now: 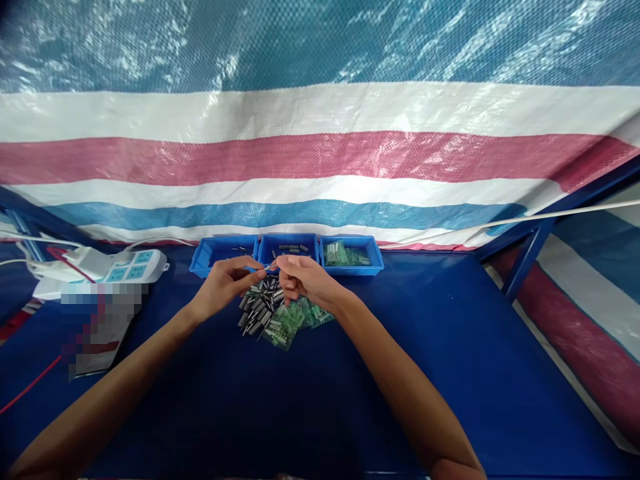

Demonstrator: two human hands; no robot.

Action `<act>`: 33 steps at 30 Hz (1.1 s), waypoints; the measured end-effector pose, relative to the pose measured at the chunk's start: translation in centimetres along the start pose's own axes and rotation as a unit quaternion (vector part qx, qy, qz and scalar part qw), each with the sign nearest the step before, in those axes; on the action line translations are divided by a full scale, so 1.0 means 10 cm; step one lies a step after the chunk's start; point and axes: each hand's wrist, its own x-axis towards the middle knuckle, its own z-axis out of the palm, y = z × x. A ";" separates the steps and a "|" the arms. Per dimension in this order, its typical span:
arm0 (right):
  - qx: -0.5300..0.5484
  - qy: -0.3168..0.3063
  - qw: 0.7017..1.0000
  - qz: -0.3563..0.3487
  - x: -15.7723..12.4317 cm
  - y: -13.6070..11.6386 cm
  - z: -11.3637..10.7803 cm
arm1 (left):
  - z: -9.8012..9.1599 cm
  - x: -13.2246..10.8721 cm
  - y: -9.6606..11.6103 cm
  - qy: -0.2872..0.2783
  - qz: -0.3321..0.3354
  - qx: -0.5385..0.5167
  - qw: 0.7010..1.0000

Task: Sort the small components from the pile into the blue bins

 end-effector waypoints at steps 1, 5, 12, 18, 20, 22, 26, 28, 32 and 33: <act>-0.003 0.002 1.000 -0.001 0.00 0.00 0.00 | -0.01 0.00 0.01 -0.002 0.004 0.003 1.000; -0.018 0.012 1.000 -0.006 0.00 -0.01 0.01 | -0.01 -0.01 0.02 -0.007 0.008 0.017 1.000; -0.052 0.022 0.998 -0.025 0.00 -0.03 -0.03 | 0.00 -0.01 0.03 -0.021 0.032 0.020 0.999; -0.165 0.061 0.983 -0.052 0.03 0.04 -0.04 | 0.00 -0.01 0.01 -0.025 0.001 -0.004 1.000; -0.212 0.067 0.973 -0.057 0.04 0.07 0.00 | 0.01 -0.01 0.01 -0.032 -0.012 -0.011 0.999; -0.254 0.073 0.963 -0.060 0.03 0.07 0.03 | 0.02 -0.02 0.03 -0.040 -0.019 -0.017 0.999; -0.305 0.097 0.944 -0.076 0.02 0.07 0.08 | 0.05 -0.04 0.09 -0.064 -0.027 -0.018 0.997; -0.327 0.109 0.934 -0.091 0.02 0.07 0.10 | 0.06 -0.05 0.11 -0.050 -0.014 0.003 0.999; -0.404 0.113 0.898 -0.131 0.00 0.06 0.13 | 0.05 -0.04 0.11 -0.004 -0.008 0.054 0.999; -0.426 0.115 0.885 -0.145 0.00 0.06 0.13 | 0.05 -0.04 0.10 -0.004 -0.014 0.059 0.998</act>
